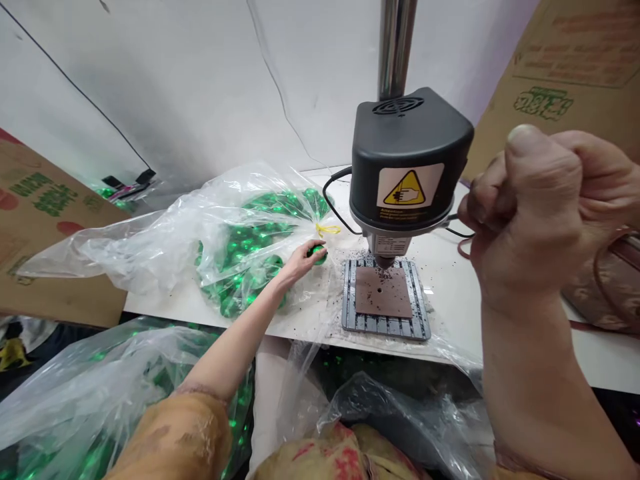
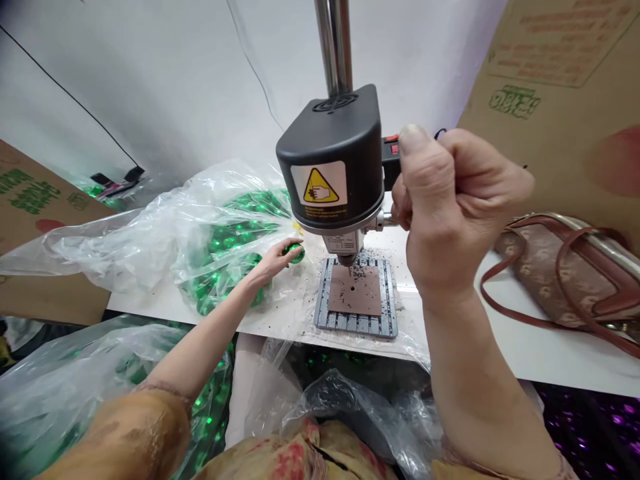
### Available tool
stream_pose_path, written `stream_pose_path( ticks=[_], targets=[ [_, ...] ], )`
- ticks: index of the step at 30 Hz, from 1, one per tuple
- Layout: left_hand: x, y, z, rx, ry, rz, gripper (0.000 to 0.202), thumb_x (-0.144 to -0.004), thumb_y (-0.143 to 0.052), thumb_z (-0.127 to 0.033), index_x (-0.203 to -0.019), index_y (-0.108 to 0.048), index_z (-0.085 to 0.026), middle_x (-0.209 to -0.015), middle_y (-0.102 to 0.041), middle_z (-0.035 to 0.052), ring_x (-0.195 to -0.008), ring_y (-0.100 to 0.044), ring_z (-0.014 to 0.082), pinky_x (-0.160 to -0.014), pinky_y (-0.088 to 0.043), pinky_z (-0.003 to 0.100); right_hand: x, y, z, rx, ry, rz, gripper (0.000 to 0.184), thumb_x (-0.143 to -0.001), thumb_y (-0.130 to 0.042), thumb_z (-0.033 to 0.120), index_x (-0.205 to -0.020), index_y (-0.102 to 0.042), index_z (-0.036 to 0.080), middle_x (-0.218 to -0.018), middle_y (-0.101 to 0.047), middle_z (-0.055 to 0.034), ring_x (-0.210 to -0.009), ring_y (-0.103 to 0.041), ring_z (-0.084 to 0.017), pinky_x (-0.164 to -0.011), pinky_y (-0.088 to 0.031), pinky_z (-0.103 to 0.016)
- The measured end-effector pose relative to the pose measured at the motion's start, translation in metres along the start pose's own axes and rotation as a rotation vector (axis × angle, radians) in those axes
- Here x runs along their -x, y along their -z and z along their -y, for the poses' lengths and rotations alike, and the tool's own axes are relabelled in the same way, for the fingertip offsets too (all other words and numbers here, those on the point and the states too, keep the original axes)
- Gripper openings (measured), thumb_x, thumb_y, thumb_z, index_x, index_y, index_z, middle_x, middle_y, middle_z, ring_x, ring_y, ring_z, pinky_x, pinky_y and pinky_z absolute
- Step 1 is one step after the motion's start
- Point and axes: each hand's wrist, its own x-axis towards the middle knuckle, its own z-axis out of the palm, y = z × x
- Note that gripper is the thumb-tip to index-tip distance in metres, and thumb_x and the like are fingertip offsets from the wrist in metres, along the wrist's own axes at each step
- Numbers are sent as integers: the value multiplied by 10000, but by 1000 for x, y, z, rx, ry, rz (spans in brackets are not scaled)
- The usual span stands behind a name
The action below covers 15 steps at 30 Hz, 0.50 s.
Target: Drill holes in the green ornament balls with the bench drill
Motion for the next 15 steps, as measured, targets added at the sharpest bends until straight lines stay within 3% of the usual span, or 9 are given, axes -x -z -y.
stream_pose_path(
  ticks=[3, 6, 11, 15],
  targets=[
    [24, -19, -17, 244, -56, 65, 511, -915, -496, -565, -1287, -585, -226, -1104, -612, 65, -827, -594, 143, -650, -535, 247, 0, 0, 0, 13, -3, -2, 411, -818, -584, 184, -478, -354, 202, -396, -333, 62, -355, -356, -77, -389, -206, -296],
    [41, -41, -28, 295, -143, 34, 500, -948, -439, -570, -1291, -594, -240, -1136, -562, 79, -823, -579, 134, -629, -529, 231, 0, 0, 0, 7, -10, -5, 422, -825, -581, 200, -481, -338, 199, -397, -315, 67, -357, -349, -61, -384, -205, -277],
    [50, -79, -31, 275, -216, 18, 527, -930, -561, -463, -1397, -473, -237, -1220, -589, 77, -1108, -568, 197, -973, -471, 323, 1, 0, -1, -30, -7, 21, 422, -845, -573, 213, -496, -337, 189, -404, -341, 79, -368, -328, -25, -392, -206, -237],
    [48, -98, -28, 310, -198, 18, 614, -812, -720, -454, -1328, -513, -195, -1248, -616, 103, -1114, -594, 239, -995, -461, 371, 3, 2, 0, -20, -27, 34, 435, -867, -558, 219, -500, -330, 169, -434, -335, 80, -403, -332, 7, -433, -223, -202]
  ],
)
